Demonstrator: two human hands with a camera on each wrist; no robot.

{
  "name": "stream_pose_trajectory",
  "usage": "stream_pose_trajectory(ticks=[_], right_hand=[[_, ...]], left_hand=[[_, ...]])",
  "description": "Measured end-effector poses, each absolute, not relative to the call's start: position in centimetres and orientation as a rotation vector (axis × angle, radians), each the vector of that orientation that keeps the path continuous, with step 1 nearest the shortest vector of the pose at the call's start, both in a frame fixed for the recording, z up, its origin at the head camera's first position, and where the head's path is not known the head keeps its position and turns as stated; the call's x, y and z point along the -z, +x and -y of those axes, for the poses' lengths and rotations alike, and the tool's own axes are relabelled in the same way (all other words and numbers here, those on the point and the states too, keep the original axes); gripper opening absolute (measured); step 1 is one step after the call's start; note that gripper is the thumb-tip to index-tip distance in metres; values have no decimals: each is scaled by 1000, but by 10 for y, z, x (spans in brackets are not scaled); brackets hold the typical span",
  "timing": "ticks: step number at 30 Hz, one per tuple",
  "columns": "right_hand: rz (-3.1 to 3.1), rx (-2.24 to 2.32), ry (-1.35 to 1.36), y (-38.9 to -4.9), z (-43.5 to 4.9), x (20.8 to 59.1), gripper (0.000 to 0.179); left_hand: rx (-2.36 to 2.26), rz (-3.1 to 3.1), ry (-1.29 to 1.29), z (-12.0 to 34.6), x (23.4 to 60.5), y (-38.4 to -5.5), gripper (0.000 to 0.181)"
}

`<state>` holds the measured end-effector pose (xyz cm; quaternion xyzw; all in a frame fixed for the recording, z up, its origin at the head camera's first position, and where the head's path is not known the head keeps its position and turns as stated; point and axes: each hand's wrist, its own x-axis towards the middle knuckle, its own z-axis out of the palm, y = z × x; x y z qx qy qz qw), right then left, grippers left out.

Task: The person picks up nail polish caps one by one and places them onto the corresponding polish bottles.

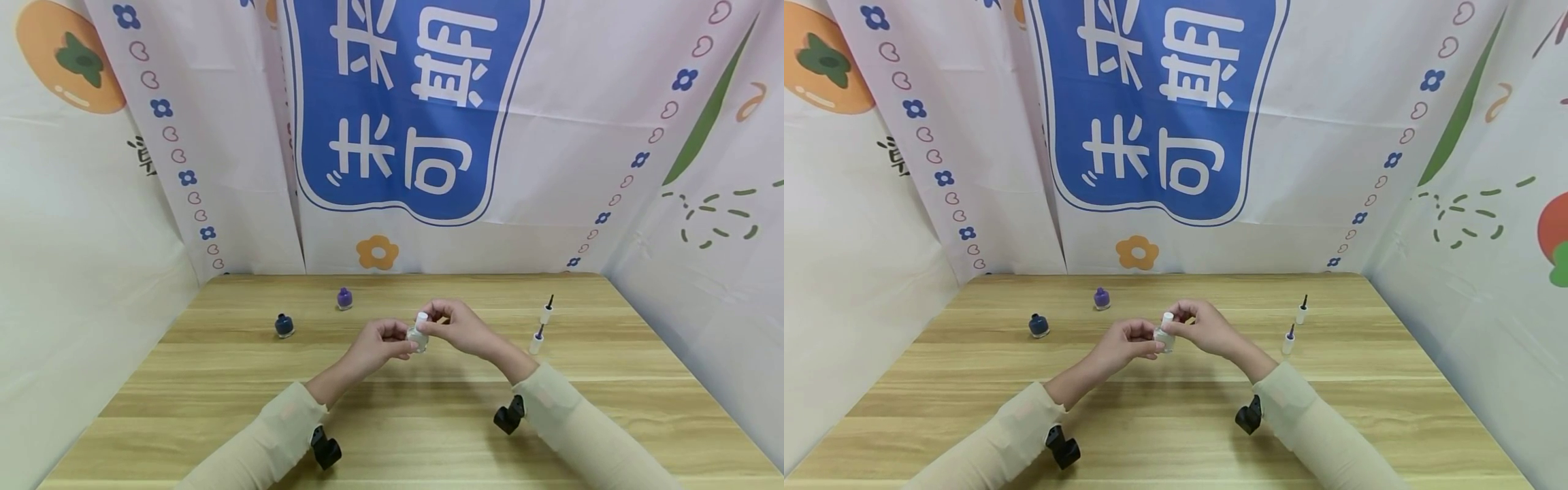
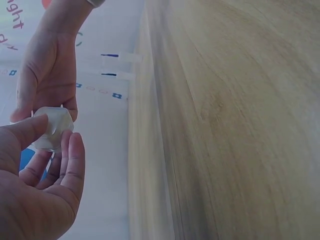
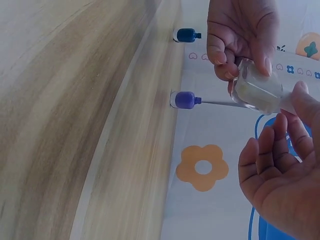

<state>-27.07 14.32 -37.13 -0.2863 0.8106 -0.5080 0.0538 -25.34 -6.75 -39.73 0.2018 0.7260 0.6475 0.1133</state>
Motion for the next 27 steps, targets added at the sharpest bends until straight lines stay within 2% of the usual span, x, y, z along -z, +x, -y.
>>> stream_pose_trajectory(ticks=[27], right_hand=[[-2652, 1531, -805, -263, -135, 370, 15]], left_hand=[[-1926, -2163, 566, 63, 399, -258, 25]])
